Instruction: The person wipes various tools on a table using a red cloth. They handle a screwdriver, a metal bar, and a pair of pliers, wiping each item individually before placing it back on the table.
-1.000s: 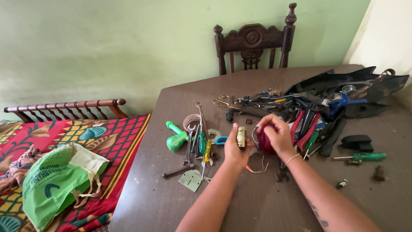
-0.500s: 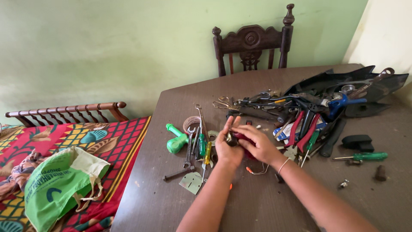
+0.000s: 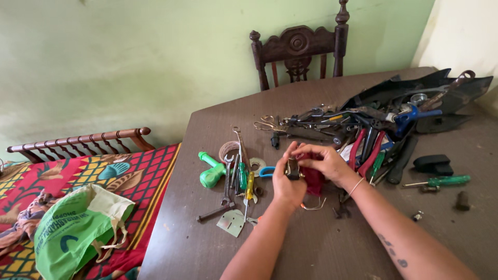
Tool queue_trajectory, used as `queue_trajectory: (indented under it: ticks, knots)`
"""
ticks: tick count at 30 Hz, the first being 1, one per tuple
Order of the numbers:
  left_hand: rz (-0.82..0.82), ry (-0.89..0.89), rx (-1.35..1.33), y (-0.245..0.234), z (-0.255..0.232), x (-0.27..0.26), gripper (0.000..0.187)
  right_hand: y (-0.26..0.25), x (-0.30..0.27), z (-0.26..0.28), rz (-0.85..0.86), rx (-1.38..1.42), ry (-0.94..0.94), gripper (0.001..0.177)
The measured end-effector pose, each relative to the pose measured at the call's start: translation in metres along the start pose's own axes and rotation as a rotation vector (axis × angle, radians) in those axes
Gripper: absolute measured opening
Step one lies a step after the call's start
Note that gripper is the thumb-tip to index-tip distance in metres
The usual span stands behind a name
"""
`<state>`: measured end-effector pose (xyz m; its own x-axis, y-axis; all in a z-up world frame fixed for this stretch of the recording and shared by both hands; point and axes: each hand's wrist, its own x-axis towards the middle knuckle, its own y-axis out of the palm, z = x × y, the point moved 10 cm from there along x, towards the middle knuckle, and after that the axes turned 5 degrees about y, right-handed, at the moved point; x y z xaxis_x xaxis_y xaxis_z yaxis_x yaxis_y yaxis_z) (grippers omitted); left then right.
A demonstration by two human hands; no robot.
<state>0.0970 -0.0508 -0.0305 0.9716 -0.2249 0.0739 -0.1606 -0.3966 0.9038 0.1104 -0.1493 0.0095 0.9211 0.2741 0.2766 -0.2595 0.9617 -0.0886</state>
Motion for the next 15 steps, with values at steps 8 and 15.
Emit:
queue_trajectory:
  ticks: [8,15]
  knots:
    - [-0.145,0.084,0.211,-0.025,-0.006,0.007,0.033,-0.007,-0.001,-0.002,-0.114,0.324,0.092,0.029]
    - [-0.178,0.138,0.467,-0.022,-0.026,0.006,0.037,0.018,-0.017,0.06,-0.232,-0.29,-0.328,0.019]
